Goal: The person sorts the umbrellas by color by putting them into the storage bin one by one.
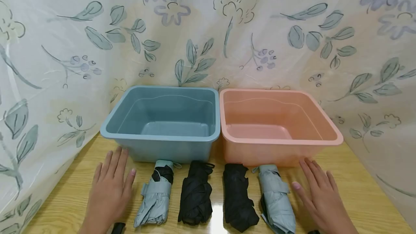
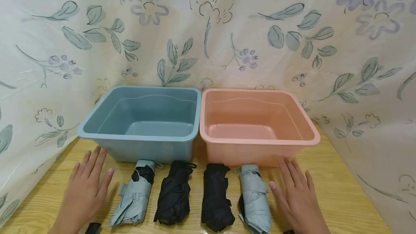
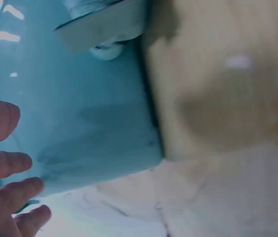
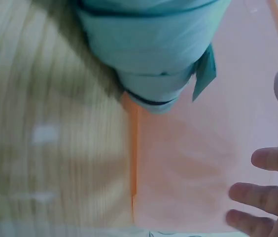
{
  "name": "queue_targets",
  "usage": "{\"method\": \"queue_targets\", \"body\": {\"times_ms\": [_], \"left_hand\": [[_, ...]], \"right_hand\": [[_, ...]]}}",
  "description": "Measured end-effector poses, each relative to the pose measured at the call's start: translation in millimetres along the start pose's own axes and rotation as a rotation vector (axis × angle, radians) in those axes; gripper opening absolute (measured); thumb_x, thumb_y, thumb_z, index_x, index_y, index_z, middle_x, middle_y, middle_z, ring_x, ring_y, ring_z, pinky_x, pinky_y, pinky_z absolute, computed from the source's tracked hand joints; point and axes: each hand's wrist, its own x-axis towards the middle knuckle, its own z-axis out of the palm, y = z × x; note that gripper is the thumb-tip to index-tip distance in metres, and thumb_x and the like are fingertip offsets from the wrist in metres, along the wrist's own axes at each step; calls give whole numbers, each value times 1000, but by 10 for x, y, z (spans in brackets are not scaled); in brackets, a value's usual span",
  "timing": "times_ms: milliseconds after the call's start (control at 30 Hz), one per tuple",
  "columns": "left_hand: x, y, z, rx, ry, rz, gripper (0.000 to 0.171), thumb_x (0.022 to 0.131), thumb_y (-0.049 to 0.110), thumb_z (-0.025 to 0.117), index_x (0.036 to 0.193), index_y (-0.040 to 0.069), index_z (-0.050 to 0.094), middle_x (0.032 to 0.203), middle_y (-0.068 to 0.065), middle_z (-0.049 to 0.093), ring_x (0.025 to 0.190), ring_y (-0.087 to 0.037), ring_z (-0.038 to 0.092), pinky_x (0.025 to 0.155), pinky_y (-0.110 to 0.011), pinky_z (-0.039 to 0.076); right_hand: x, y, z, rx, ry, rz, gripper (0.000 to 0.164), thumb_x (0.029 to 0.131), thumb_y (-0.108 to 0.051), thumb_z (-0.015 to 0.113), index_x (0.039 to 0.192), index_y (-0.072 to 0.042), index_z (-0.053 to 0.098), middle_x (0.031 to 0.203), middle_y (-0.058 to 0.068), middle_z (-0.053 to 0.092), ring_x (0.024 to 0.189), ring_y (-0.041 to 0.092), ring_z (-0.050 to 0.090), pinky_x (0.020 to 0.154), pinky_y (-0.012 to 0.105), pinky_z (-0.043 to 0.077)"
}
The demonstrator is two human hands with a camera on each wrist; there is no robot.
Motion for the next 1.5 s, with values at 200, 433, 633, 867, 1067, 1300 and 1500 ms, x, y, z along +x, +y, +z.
{"method": "queue_targets", "body": {"times_ms": [200, 433, 633, 867, 1067, 1300, 1500], "left_hand": [[158, -67, -187, -99, 129, -109, 45, 97, 19, 68, 134, -5, 60, 135, -29, 56, 120, -52, 52, 86, -68, 42], [523, -264, -400, -396, 301, -437, 34, 103, 19, 59, 133, 2, 65, 120, -12, 67, 103, -3, 59, 89, -18, 43], [884, -476, -401, -722, 130, -467, 53, 108, 32, 48, 159, 20, 36, 148, -8, 48, 132, -11, 47, 102, -16, 38], [1072, -503, -217, -1185, -21, -418, 63, 108, 30, 51, 163, 27, 21, 166, -15, 16, 145, -25, 30, 101, -17, 37], [1049, -488, -168, -1243, -64, -437, 62, 107, 26, 52, 163, 26, 24, 167, -14, 9, 145, -30, 24, 96, -16, 40], [1029, -476, -156, -1200, -54, -455, 60, 107, 27, 52, 162, 27, 27, 163, -16, 15, 141, -33, 28, 89, -14, 43], [1033, -490, -152, -1190, -51, -444, 59, 108, 27, 51, 162, 27, 27, 161, -18, 16, 138, -33, 30, 88, -14, 43]], "right_hand": [[12, -112, -65, 114, -82, 180, 63, 104, -32, 59, 158, -11, 33, 143, 25, 48, 123, 51, 48, 87, 68, 40], [26, -125, -68, 195, -35, 121, 54, 99, -19, 69, 147, -8, 49, 134, 12, 59, 111, 12, 56, 83, 15, 45], [52, -134, -45, 229, -112, 169, 54, 99, -22, 69, 148, -12, 49, 131, 13, 60, 108, 22, 59, 77, 32, 53], [69, -166, -27, 298, -260, 248, 60, 101, -33, 65, 154, -17, 43, 135, 15, 56, 107, 29, 60, 75, 35, 53], [98, -200, -3, 457, -415, 337, 65, 100, -33, 66, 158, -22, 38, 123, 12, 53, 98, 20, 52, 72, 30, 51], [141, -253, 17, 521, -530, 305, 66, 99, -36, 66, 158, -30, 37, 111, 10, 48, 83, 14, 49, 68, 27, 46], [214, -318, 41, 491, -516, 162, 68, 98, -32, 69, 158, -25, 38, 100, 9, 44, 71, 11, 42, 58, 26, 39]]}}
